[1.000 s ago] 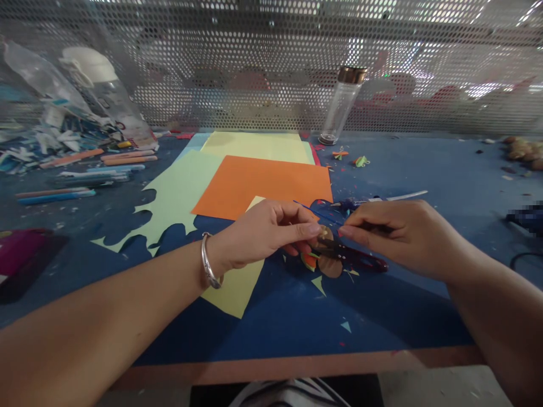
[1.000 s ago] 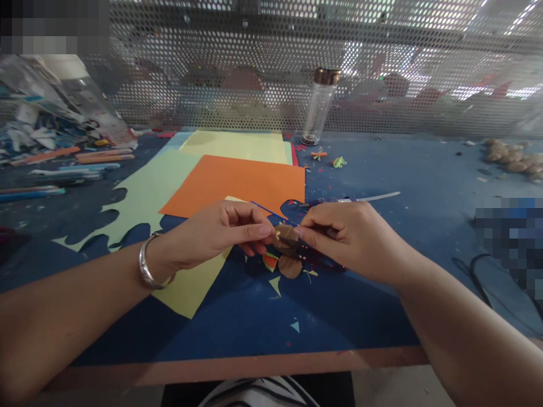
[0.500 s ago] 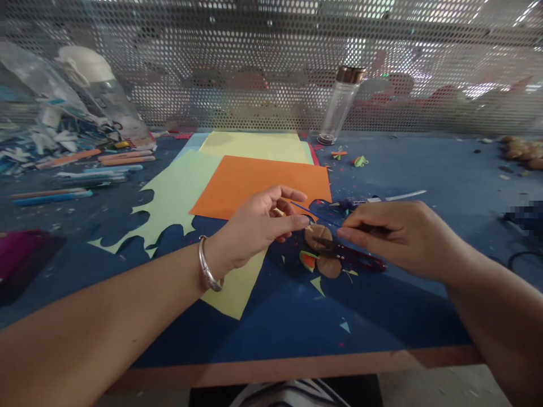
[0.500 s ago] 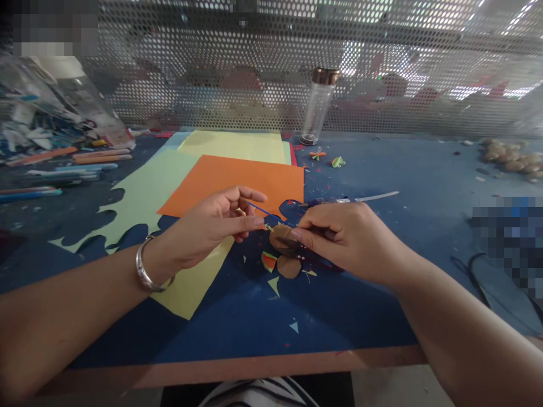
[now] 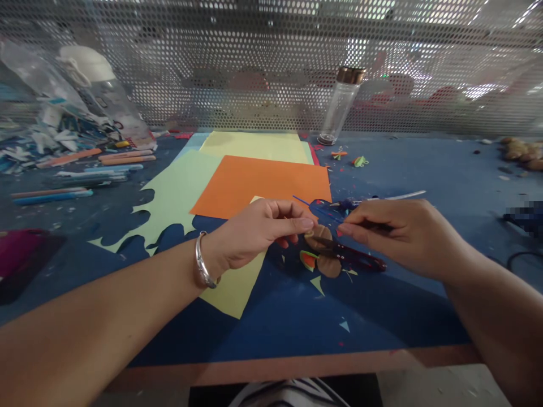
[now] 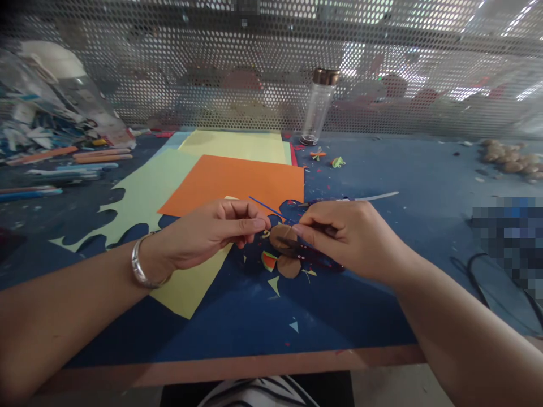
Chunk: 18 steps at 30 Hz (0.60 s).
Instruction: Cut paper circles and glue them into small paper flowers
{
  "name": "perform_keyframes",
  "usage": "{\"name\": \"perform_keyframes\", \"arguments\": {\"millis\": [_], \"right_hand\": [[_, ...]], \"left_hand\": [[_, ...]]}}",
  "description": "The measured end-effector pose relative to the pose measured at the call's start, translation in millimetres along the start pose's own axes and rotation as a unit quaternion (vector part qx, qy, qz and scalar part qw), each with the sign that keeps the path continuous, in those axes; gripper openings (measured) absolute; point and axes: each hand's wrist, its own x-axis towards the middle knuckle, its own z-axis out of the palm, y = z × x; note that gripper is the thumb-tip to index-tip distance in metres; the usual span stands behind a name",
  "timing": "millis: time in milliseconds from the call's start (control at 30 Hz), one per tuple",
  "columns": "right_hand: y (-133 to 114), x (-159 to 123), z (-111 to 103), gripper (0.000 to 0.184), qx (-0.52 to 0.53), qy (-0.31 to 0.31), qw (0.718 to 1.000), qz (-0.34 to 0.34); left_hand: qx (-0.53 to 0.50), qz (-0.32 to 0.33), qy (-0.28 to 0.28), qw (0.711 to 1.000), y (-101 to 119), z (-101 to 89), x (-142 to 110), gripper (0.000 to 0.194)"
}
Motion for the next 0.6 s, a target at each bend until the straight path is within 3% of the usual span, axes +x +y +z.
{"name": "perform_keyframes", "arguments": {"millis": [100, 433, 600], "right_hand": [[3, -1, 0, 0.027, 0.008, 0.017, 0.999, 0.027], [0, 1, 2, 0.017, 0.072, 0.143, 0.985, 0.064], [-6, -2, -1, 0.022, 0.107, 0.174, 0.976, 0.072]], "left_hand": [[-0.03, -0.001, -0.018, 0.999, 1, -1.0, -1, 0.017], [-0.119, -0.01, 0.036, 0.992, 0, -4.2, 3, 0.013], [-0.13, -0.017, 0.029, 0.991, 1, -1.3, 2, 0.009]]}}
